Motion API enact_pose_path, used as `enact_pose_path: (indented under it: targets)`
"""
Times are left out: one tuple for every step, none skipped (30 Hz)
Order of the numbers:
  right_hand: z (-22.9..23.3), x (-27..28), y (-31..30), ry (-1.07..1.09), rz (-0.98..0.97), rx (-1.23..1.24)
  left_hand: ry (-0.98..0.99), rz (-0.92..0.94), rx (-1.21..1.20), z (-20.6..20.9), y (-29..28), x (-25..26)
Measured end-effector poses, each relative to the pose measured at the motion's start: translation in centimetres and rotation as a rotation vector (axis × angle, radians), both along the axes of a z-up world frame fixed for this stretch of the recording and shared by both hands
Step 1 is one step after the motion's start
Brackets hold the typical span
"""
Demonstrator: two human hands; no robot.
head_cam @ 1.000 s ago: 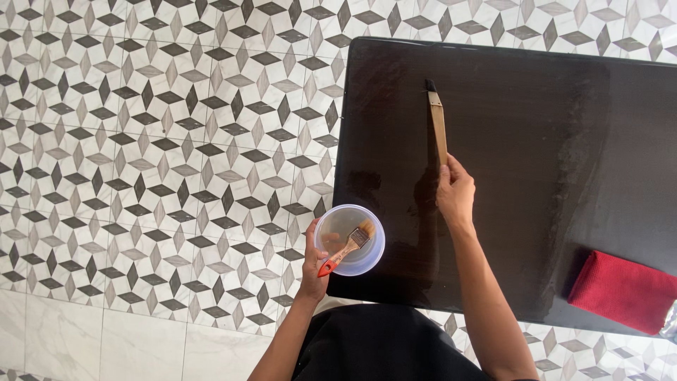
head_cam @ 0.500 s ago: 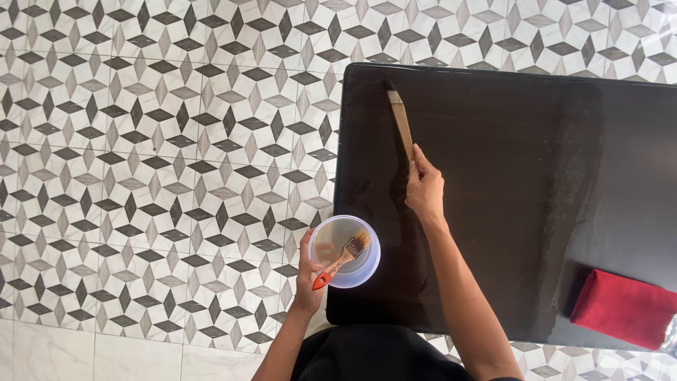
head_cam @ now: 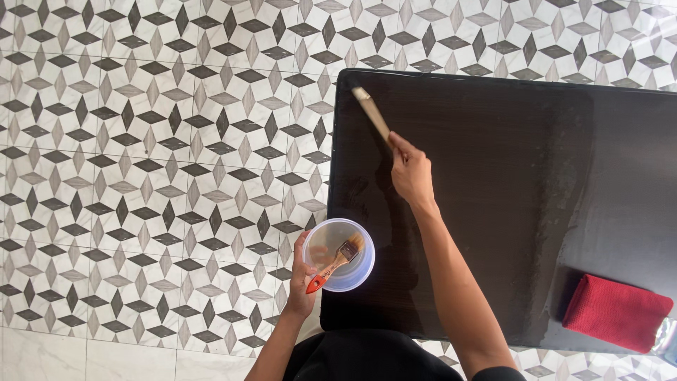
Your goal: The person applies a liquid to a dark tabletop using a brush and a container, then wipes the surface with a red cloth. They spray the table with a spray bottle and continue wiping the surface with the cloth.
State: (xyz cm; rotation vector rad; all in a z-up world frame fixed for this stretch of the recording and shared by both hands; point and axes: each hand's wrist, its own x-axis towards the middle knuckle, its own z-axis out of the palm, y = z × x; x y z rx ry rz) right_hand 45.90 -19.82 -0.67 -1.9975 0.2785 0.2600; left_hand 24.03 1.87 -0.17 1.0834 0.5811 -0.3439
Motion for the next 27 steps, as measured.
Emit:
enact_pose_path:
  targets:
    - [-0.2,-0.5,-0.5,0.066,-0.011,-0.032,0.013,-0.007,0.010,0.2,-0.1,0.0]
    - [-0.5,-1.5,-1.5,0.132,-0.022,-0.065,0.027,-0.015,0.020,0.4,-0.3,0.0]
    - [-1.1,-2.5,-2.2,0.195,-0.031,-0.098,0.038,-0.020,0.030,0.4,-0.5,0.1]
    - [-2.0,-3.2,-3.2,-0.148,-0.019,-0.194,0.027,-0.009,0.007,0.4,-0.7,0.2]
    - [-2.6,-3.8,-4.9,-0.488,0.002,-0.285,0.019,0.001,-0.017,0.5,-0.9,0.1]
    - [-3.2,-4.3,-6.8,-0.426,-0.099,-0.306,0.012,0.011,-0.041,0.6,-1.2,-0.1]
    - [-3.6,-4.9,-8.3,-0.365,-0.202,-0.328,-0.010,0.018,-0.064,0.5,-1.5,-0.2]
    - [-3.8,-5.5,-9.5,-0.213,-0.217,-0.292,-0.031,0.026,-0.088,0.4,-1.9,-0.4]
    - [-3.7,-5.9,-10.9,-0.066,-0.231,-0.253,-0.057,0.031,-0.112,0.3,-2.3,-0.2]
    - [-3.4,-6.1,-12.3,0.080,-0.241,-0.211,-0.036,0.026,-0.105,0.2,-2.6,-0.1]
    - [-2.9,-6.5,-13.5,0.034,-0.270,-0.203,-0.013,0.024,-0.099,0.3,-3.0,-0.3]
    - [-2.3,-6.9,-14.8,-0.013,-0.298,-0.194,0.011,0.022,-0.092,0.4,-3.4,-0.5]
    - [-1.9,-7.5,-15.9,-0.054,-0.326,-0.191,0.000,0.008,-0.073,0.3,-3.8,-0.9]
    - [-1.8,-7.8,-16.5,-0.083,-0.326,-0.205,-0.011,-0.005,-0.054,0.2,-4.1,-1.2]
    - [-1.7,-7.5,-17.0,-0.122,-0.328,-0.220,-0.030,-0.020,-0.038,-0.1,-4.6,-1.0]
    - [-1.5,-7.2,-17.7,-0.160,-0.328,-0.236,-0.030,-0.017,-0.044,-0.3,-5.1,-1.0]
    - [-1.0,-7.0,-18.1,-0.041,-0.289,-0.176,-0.027,-0.015,-0.049,-0.2,-5.5,-1.3]
    - [-0.7,-6.6,-18.2,0.076,-0.248,-0.116,-0.025,-0.014,-0.054,-0.3,-6.1,-1.5]
    - [-0.5,-6.3,-18.3,0.198,-0.203,-0.052,-0.015,-0.027,-0.055,-0.4,-6.6,-1.7]
    - [-0.4,-6.1,-18.6,0.159,-0.266,-0.089,-0.006,-0.040,-0.055,-0.4,-7.1,-2.0]
    - [-0.4,-5.5,-18.5,0.111,-0.325,-0.122,-0.004,-0.050,-0.052,-0.5,-7.4,-2.0]
    - [-0.5,-5.2,-18.5,0.063,-0.383,-0.155,-0.014,-0.046,-0.041,-0.5,-7.8,-2.1]
    - [-0.6,-5.2,-18.6,0.021,-0.311,-0.149,-0.020,-0.042,-0.029,-0.4,-8.3,-2.3]
    - [-0.7,-5.2,-18.6,-0.021,-0.239,-0.144,-0.027,-0.039,-0.016,-0.3,-8.7,-2.5]
    - [-0.8,-5.4,-18.9,-0.061,-0.166,-0.141,-0.019,-0.035,-0.022,-0.3,-9.1,-2.8]
    - [-0.9,-5.8,-19.0,0.018,-0.101,-0.133,-0.011,-0.031,-0.027,-0.3,-9.5,-2.9]
    - [-1.0,-6.5,-18.9,0.099,-0.032,-0.125,-0.001,-0.025,-0.033,-0.2,-9.8,-3.2]
